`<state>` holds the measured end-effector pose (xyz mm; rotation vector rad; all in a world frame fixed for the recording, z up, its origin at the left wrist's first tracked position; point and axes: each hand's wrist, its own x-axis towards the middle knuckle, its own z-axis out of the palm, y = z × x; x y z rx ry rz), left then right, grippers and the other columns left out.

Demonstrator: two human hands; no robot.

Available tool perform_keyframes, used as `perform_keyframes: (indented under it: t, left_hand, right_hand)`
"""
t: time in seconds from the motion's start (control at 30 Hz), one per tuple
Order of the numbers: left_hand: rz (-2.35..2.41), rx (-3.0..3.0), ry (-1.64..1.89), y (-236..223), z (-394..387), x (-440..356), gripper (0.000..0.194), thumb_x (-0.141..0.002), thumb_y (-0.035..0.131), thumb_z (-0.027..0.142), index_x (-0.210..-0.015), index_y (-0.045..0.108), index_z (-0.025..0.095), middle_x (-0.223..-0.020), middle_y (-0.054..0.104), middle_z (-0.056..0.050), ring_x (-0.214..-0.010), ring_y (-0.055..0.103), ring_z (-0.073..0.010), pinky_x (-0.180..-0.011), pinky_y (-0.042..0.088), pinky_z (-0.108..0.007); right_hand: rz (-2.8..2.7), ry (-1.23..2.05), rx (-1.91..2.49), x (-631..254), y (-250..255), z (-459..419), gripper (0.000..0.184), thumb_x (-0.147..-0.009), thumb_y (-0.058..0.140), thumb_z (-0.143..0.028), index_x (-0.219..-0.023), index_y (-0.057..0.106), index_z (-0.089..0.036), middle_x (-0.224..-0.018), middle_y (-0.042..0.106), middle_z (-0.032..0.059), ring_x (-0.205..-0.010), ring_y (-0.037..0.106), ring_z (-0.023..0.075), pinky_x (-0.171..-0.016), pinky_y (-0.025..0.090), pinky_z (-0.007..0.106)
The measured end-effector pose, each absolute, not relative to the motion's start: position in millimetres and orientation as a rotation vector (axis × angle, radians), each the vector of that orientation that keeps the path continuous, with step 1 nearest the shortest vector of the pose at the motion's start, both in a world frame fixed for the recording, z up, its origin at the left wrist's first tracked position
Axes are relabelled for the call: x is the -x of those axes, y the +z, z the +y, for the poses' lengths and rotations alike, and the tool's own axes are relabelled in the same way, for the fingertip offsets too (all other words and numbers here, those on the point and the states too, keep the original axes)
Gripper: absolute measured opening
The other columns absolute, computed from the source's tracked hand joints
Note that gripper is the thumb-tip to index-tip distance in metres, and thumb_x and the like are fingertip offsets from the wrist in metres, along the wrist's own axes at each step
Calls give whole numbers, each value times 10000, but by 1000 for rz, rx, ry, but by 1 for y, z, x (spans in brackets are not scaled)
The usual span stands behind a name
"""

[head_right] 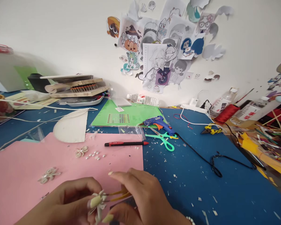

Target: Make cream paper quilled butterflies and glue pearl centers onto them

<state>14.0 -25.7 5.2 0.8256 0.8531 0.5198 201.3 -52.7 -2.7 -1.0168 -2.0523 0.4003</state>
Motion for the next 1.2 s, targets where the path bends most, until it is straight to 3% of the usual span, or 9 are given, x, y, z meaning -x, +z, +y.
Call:
perform_keyframes:
  t: [0.13,0.23,0.4,0.67,1.2]
  left_hand:
    - [899,-812,520,9,-22,-12,266,-596,780,389,-618,648,159,-521,702,17,-487,624,-90,-487,466,-146]
    - [895,-814,505,10,-21,-9,257,-616,771,374,-660,638,159,-511,673,28,-466,591,-80,-451,445,-135]
    - [923,-830,486,12,-23,-7,207,-669,740,358,-747,653,188,-503,576,62,-411,453,-47,-346,334,-105]
    - [845,-835,446,18,-25,-7,190,-707,715,356,-668,671,176,-542,637,29,-491,529,-67,-517,442,-148]
    - [793,-870,352,12,-30,-6,227,-703,706,366,-641,612,169,-504,637,14,-417,550,-78,-417,425,-147]
  right_hand:
    - [-1993,463,1048,-203,0,-56,260,-936,346,-354,-962,531,-175,-765,614,17,-652,562,88,-596,436,178]
    - [-2068,460,1015,-204,2,-56,271,-949,313,-301,-853,526,-164,-682,570,8,-604,510,87,-559,404,183]
    - [-2094,450,998,-203,5,-54,251,-944,348,-285,-850,542,-155,-678,558,11,-612,484,95,-564,384,197]
    - [-2146,454,965,-202,2,-55,274,-947,349,-301,-845,552,-149,-688,580,27,-629,494,111,-583,383,229]
    - [-2203,525,860,-203,5,-53,337,-952,342,-322,-758,563,-157,-587,548,-4,-553,444,86,-541,356,202]
